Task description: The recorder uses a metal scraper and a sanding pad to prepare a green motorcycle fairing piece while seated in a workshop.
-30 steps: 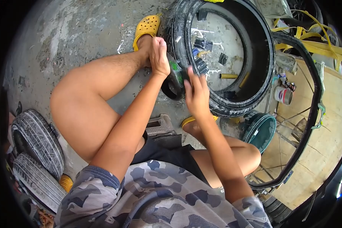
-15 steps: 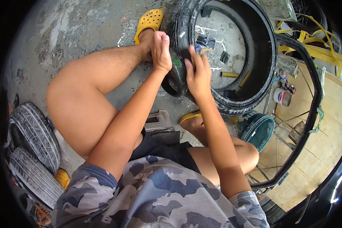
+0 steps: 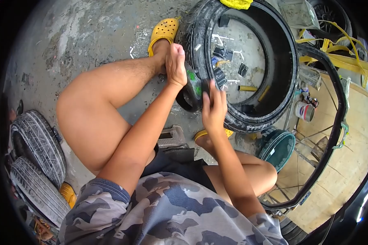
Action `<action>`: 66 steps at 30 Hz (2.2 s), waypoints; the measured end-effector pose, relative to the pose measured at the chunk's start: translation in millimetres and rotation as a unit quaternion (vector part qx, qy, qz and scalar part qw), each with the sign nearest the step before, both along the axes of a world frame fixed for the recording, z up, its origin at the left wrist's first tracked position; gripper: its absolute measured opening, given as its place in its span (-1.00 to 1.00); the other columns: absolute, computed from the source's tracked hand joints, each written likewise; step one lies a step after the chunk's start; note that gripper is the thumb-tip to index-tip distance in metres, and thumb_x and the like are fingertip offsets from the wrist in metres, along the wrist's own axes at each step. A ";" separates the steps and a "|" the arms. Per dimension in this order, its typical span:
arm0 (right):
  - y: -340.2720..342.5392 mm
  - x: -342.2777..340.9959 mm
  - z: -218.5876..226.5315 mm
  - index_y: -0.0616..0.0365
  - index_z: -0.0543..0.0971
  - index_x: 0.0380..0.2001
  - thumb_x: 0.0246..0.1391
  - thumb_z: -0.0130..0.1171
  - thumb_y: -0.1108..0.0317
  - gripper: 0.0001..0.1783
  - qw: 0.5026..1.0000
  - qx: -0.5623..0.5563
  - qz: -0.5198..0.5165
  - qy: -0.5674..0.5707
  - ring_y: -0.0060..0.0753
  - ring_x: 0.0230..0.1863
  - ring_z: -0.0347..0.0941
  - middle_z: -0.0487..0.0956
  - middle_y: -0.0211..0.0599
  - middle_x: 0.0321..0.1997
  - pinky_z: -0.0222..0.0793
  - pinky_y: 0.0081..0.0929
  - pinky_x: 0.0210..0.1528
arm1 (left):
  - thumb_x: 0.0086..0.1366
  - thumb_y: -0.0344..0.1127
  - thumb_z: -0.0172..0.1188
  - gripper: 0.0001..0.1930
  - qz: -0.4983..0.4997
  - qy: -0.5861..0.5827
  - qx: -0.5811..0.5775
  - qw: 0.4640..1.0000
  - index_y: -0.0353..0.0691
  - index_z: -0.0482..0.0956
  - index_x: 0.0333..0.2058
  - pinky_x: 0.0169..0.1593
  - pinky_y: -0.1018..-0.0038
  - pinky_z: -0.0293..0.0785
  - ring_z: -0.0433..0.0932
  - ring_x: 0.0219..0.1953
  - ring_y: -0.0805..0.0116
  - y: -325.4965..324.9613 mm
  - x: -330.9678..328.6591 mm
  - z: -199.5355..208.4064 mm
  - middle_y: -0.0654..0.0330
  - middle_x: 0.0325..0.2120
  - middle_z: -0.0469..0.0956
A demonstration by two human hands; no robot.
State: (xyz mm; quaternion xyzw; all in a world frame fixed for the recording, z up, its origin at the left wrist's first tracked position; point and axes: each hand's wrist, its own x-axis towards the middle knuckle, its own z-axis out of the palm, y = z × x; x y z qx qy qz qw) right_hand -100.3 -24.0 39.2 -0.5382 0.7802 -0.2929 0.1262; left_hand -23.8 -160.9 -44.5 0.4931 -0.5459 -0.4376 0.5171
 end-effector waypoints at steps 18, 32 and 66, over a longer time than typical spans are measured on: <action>23.2 -14.6 -19.7 0.26 0.45 0.12 0.09 0.15 0.57 -0.52 0.997 -0.053 0.058 -0.019 0.04 -0.29 0.47 0.49 0.11 -0.17 0.39 -0.27 -0.18 | 0.43 -0.09 -0.24 -0.68 0.000 -0.030 -0.005 1.000 -0.20 0.35 -0.30 -0.12 0.11 0.23 0.41 -0.23 -0.09 -3.9 1.3 -10.7 -0.01 -0.38 0.44; -43.4 -18.8 -8.8 0.19 0.44 0.13 0.08 0.14 0.55 -0.51 0.997 -0.031 0.065 0.019 0.06 -0.37 0.40 0.44 0.00 -0.33 0.34 -0.23 -0.32 | 0.43 -0.07 -0.26 -0.66 -0.034 -0.032 0.027 0.999 -0.21 0.36 -0.31 -0.11 0.10 0.22 0.41 -0.22 -0.10 -4.7 -1.8 -3.9 -0.03 -0.35 0.45; 1.2 -23.6 -13.1 0.21 0.49 0.08 0.06 0.17 0.56 -0.54 0.992 -0.095 0.081 -0.016 -0.10 -0.44 0.40 0.41 -0.07 -0.42 0.31 -0.31 -0.36 | 0.41 -0.07 -0.27 -0.66 -0.051 -0.021 0.019 0.998 -0.23 0.34 -0.30 -0.14 0.13 0.21 0.37 -0.26 -0.13 -8.2 7.2 -7.9 -0.06 -0.38 0.42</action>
